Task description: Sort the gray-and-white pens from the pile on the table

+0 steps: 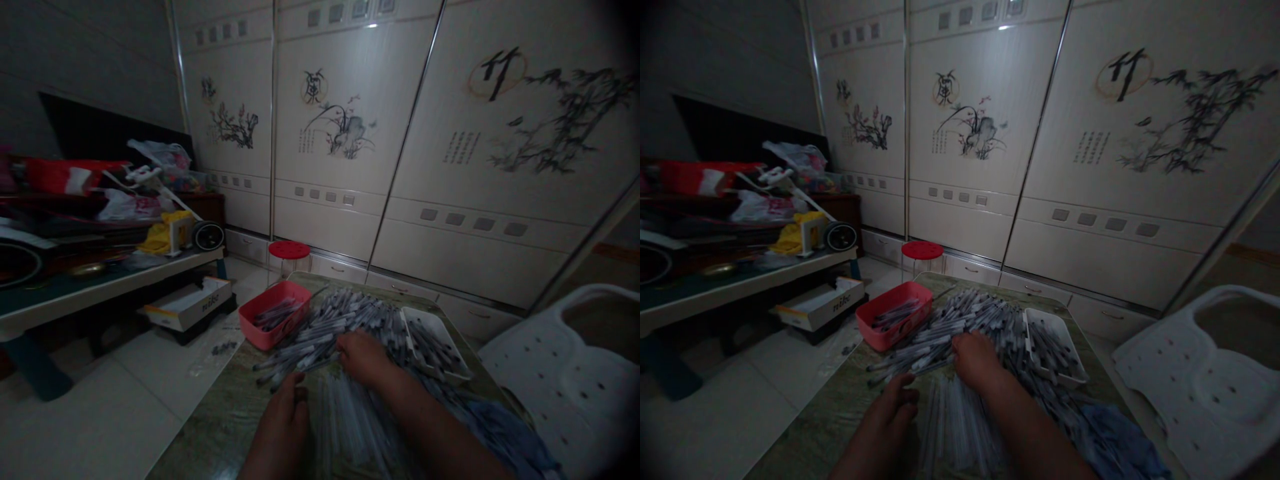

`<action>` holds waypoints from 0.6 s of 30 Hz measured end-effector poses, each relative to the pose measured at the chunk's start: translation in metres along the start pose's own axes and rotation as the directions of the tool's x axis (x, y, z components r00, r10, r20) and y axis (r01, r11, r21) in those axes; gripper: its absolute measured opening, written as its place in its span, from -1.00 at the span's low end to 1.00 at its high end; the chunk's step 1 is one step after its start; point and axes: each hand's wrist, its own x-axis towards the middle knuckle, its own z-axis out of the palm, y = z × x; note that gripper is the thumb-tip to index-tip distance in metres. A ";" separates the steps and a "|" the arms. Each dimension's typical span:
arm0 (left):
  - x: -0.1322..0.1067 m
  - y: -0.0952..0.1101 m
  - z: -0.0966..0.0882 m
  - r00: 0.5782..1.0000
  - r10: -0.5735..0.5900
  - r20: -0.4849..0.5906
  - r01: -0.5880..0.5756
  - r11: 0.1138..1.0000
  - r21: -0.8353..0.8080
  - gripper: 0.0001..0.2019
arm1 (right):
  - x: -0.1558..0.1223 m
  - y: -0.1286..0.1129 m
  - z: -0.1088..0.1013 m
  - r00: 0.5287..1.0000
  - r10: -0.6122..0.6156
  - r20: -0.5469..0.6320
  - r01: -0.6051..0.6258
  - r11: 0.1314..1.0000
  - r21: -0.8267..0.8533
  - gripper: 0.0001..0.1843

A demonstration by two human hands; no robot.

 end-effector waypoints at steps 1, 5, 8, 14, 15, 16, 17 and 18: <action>0.001 -0.002 -0.001 1.000 -0.003 0.013 0.003 1.000 0.030 -0.56 | 0.003 -0.002 0.002 1.000 -0.022 0.009 0.023 1.000 -0.011 -0.64; 0.003 -0.003 -0.006 0.999 0.008 0.044 -0.013 0.993 0.116 -0.62 | 0.010 -0.007 0.010 0.997 -0.065 0.037 0.067 0.995 -0.068 -0.64; 0.003 0.002 -0.008 0.999 0.007 0.040 -0.012 0.992 0.125 -0.68 | 0.012 -0.006 0.013 0.995 -0.085 0.053 0.091 0.989 -0.115 -0.64; 0.002 0.004 -0.013 0.999 0.039 0.014 -0.041 0.983 0.180 -0.81 | 0.011 0.000 0.007 0.981 -0.179 0.069 0.188 0.968 -0.166 -0.63; 0.002 0.003 -0.013 0.999 0.042 0.012 -0.044 0.980 0.196 -0.81 | 0.010 0.001 0.005 0.979 -0.192 0.070 0.202 0.965 -0.170 -0.63; 0.002 0.003 -0.014 0.999 0.046 0.013 -0.048 0.976 0.213 -0.81 | 0.010 0.002 0.004 0.977 -0.201 0.075 0.211 0.962 -0.173 -0.63; 0.002 0.004 -0.015 0.999 0.048 0.010 -0.049 0.972 0.231 -0.81 | 0.010 0.003 0.003 0.976 -0.204 0.082 0.216 0.961 -0.175 -0.63; 0.001 0.005 -0.015 0.999 0.048 0.005 -0.048 0.967 0.249 -0.81 | 0.010 0.004 0.002 0.975 -0.205 0.091 0.218 0.960 -0.176 -0.63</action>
